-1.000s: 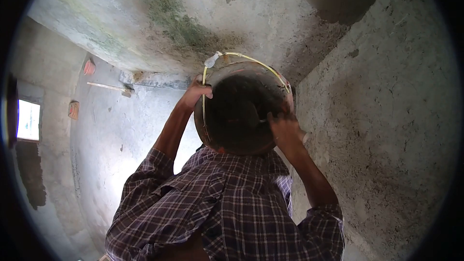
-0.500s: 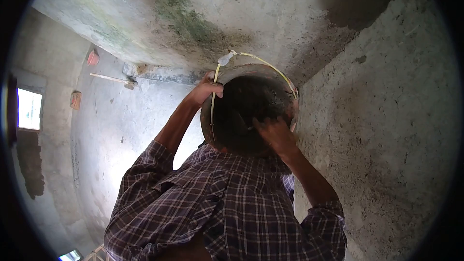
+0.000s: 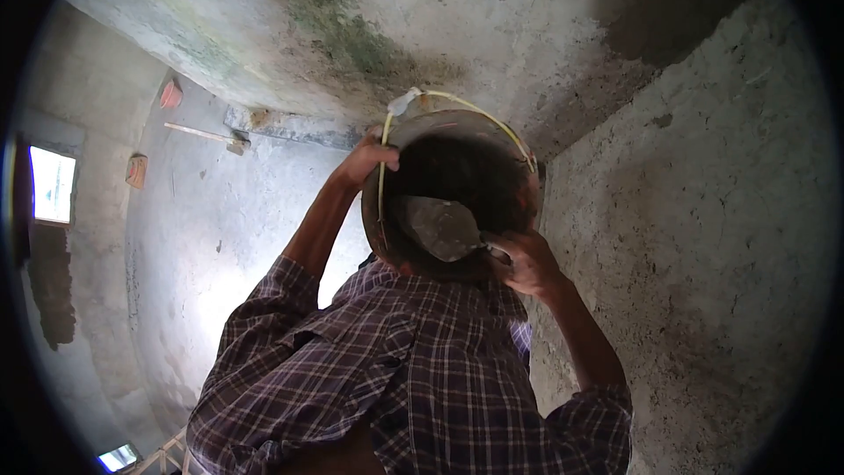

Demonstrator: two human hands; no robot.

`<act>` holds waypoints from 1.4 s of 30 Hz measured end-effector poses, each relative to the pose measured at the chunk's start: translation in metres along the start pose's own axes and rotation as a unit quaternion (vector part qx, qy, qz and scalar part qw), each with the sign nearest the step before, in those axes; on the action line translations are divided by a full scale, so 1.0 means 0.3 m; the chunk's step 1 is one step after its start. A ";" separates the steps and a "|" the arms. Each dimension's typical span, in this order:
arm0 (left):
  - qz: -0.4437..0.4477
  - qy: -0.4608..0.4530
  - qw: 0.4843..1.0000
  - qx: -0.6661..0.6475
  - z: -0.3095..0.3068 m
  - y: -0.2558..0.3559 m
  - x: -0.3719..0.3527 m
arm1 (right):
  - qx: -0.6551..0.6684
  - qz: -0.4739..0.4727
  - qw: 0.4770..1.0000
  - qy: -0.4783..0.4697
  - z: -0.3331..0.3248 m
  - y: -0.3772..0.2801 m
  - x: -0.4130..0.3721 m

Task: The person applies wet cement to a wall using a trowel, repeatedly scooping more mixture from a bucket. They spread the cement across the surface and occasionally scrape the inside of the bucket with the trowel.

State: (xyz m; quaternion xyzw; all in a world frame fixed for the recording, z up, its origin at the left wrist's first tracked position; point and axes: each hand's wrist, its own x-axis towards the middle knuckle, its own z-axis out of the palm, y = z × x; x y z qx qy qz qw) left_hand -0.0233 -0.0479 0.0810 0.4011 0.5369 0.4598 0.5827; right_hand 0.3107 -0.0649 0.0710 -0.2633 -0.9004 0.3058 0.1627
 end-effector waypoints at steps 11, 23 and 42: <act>-0.012 0.021 0.997 -0.077 -0.034 -0.041 -0.012 | -0.081 0.133 0.988 -0.016 -0.090 -0.048 0.065; -0.021 0.001 0.998 -0.055 0.000 -0.039 -0.010 | -0.168 0.004 0.983 -0.073 0.096 -0.008 0.105; -0.032 -0.043 0.998 -0.038 -0.015 -0.060 0.038 | -0.298 -0.076 0.950 -0.058 -0.040 0.017 0.077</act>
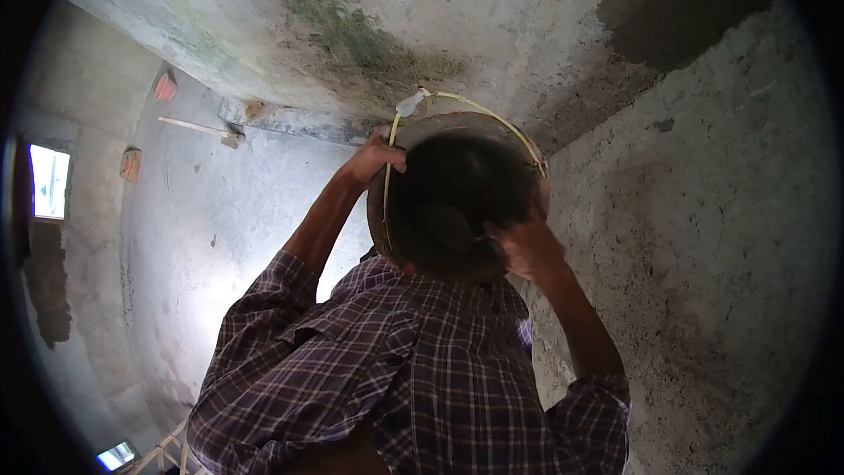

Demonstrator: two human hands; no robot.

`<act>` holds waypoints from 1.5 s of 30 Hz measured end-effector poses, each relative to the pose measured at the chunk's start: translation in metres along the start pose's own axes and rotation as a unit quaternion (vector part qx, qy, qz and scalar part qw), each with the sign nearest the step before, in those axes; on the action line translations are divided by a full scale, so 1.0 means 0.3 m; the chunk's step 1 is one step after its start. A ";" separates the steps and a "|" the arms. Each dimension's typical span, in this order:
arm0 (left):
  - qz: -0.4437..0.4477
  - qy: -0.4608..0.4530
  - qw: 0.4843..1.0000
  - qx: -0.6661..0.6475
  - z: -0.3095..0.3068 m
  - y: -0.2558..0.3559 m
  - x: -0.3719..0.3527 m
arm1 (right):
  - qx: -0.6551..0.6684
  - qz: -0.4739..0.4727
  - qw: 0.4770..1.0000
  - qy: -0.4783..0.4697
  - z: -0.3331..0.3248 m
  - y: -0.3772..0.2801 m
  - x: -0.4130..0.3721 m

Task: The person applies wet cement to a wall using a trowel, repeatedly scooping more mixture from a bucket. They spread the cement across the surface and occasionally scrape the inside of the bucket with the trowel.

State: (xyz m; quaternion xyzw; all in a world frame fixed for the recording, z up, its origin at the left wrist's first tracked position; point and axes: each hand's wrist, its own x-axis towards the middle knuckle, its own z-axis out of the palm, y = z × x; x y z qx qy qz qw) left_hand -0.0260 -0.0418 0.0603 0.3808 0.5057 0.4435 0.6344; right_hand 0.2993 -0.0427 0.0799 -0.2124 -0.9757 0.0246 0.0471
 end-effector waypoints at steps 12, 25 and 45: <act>0.005 0.052 0.998 -0.026 0.002 0.010 -0.025 | 0.380 0.165 0.909 -0.053 0.018 -0.047 0.057; 0.023 0.098 0.989 -0.110 -0.090 -0.029 -0.081 | 0.445 0.320 0.834 -0.064 -0.248 0.004 -0.075; 0.032 0.058 0.992 -0.103 -0.157 -0.129 0.016 | 0.638 0.209 0.669 0.320 -0.559 0.180 0.101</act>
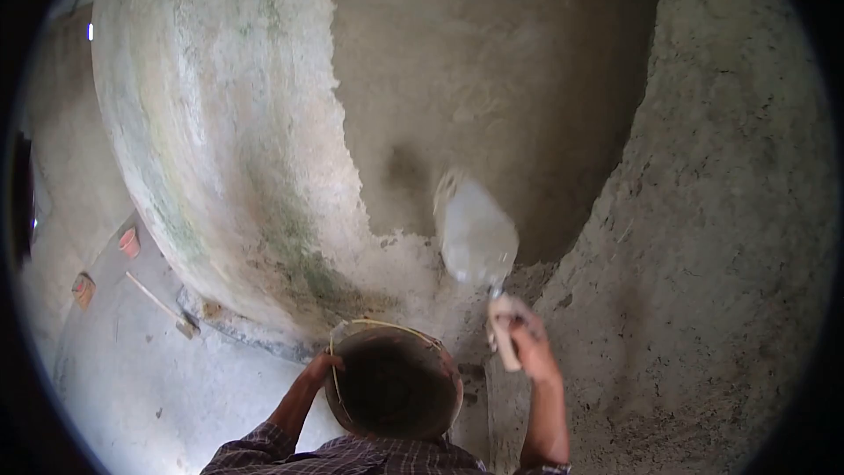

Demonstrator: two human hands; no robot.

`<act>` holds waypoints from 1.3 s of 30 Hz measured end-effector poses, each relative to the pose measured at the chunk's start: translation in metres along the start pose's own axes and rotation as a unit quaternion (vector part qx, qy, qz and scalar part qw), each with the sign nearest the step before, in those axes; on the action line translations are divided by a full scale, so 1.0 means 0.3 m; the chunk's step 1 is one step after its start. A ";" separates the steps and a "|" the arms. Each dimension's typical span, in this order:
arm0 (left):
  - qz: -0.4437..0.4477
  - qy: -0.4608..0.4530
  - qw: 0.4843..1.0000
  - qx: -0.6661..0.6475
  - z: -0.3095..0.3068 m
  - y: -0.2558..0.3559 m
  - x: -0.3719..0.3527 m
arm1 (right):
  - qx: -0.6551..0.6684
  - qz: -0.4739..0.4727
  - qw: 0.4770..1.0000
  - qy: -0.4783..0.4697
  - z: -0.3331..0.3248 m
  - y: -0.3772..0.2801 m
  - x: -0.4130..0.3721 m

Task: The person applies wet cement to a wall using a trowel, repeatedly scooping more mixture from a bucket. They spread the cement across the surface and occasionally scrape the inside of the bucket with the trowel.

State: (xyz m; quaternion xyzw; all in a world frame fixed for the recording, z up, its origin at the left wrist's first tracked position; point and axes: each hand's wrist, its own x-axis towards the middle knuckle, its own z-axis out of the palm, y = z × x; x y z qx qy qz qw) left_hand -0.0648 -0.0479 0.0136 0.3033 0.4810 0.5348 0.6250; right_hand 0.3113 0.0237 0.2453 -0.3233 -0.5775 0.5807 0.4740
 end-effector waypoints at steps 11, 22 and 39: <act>0.027 0.023 0.998 0.045 -0.021 0.036 0.035 | -0.075 -0.305 0.942 0.120 0.102 -0.746 0.470; 0.041 0.014 0.997 0.066 -0.075 0.034 0.067 | -0.544 -0.394 0.615 0.414 0.109 -1.047 0.957; 0.014 0.007 0.993 0.118 -0.018 0.100 0.157 | -0.682 -0.366 0.517 0.366 0.284 -1.010 0.978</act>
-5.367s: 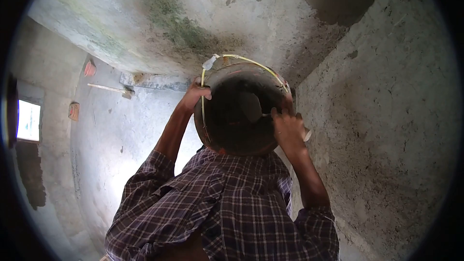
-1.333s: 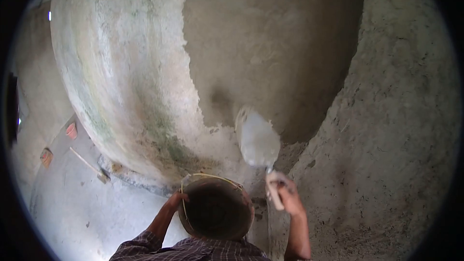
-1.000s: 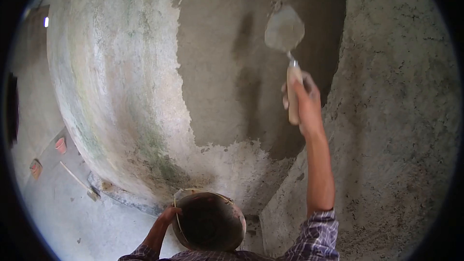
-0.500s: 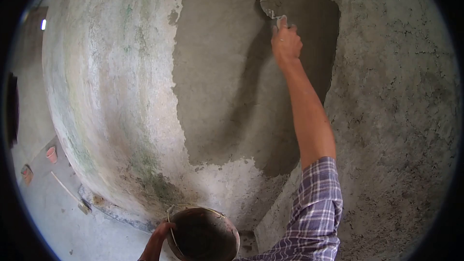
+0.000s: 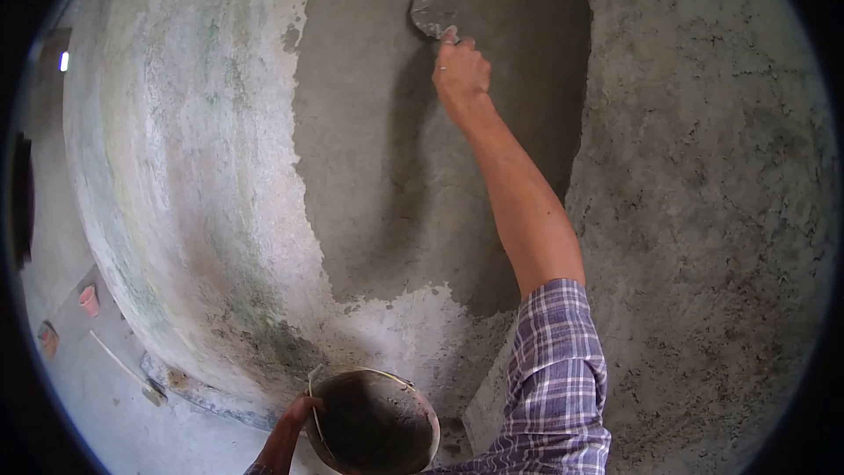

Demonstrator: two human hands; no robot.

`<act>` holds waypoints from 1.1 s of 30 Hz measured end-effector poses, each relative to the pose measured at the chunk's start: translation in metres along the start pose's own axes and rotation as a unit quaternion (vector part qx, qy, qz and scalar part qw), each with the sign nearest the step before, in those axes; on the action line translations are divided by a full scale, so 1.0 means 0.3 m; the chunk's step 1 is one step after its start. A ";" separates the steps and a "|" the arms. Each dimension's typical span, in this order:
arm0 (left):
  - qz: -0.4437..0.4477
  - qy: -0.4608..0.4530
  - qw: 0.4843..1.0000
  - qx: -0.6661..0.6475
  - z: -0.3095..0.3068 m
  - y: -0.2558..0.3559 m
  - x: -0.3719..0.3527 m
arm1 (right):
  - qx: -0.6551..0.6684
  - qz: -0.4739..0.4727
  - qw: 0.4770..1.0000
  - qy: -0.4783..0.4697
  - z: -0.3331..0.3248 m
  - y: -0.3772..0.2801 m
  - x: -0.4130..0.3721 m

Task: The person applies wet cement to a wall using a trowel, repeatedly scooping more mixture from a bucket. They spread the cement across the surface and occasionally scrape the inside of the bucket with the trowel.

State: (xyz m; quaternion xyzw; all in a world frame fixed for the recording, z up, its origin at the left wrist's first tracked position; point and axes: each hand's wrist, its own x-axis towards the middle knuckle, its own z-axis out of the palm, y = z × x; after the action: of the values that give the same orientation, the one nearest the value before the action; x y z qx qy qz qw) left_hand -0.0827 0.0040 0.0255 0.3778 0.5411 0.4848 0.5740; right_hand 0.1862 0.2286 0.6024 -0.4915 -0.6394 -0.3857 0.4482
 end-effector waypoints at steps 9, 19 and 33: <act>-0.004 -0.007 1.000 0.009 -0.009 -0.091 0.024 | 0.154 -0.007 0.988 0.002 -0.147 0.057 -0.034; -0.015 0.012 0.999 -0.034 -0.022 -0.076 -0.052 | 0.124 0.129 0.984 -0.001 -0.015 -0.003 0.110; -0.067 0.023 0.996 -0.053 -0.067 -0.155 0.002 | 0.170 -0.019 0.985 0.017 -0.085 -0.062 0.059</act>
State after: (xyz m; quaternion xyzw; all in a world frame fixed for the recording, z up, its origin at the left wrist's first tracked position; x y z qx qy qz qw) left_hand -0.0958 -0.0086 -0.0217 0.2984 0.5517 0.4824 0.6115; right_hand 0.1708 0.2059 0.6260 -0.3893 -0.6969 -0.2886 0.5287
